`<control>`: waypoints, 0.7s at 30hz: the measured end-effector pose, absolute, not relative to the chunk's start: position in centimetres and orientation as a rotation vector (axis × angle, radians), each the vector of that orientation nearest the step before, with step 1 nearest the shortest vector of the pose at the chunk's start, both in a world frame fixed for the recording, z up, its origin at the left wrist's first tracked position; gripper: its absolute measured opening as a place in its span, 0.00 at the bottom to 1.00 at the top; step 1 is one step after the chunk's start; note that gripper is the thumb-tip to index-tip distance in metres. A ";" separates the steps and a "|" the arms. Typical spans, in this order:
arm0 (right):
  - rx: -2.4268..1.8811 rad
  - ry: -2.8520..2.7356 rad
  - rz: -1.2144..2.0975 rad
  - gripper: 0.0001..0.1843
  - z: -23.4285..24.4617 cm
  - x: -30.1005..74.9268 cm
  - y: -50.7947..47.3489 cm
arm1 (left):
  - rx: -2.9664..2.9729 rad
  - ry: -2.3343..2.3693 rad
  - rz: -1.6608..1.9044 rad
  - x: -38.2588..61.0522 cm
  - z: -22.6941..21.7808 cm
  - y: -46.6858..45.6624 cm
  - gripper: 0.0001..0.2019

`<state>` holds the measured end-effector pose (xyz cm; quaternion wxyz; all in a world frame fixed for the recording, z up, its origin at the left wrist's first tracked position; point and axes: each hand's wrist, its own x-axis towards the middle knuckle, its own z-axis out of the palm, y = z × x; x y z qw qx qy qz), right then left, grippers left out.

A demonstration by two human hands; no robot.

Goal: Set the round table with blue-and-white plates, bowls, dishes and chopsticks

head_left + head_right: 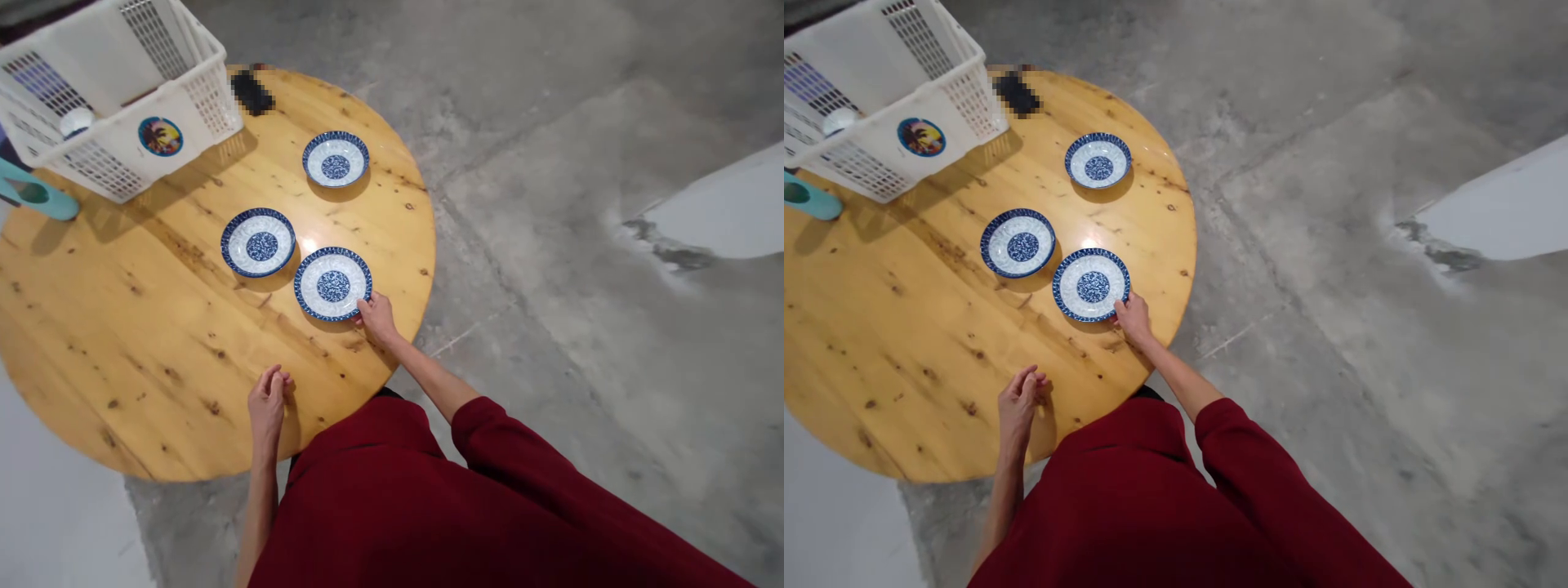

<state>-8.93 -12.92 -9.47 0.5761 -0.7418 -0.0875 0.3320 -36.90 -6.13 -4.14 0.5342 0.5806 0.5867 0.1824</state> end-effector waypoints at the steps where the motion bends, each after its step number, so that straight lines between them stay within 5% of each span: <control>1: -1.744 -0.202 0.769 0.04 -9.4 -9.0 -12.9 | 1.388 1.391 0.424 -36.9 -4.1 -5.7 0.26; 21: -1.778 -0.114 0.703 0.05 -8.3 -10.4 -13.5 | 1.397 1.236 0.316 -39.4 -4.9 -1.0 0.23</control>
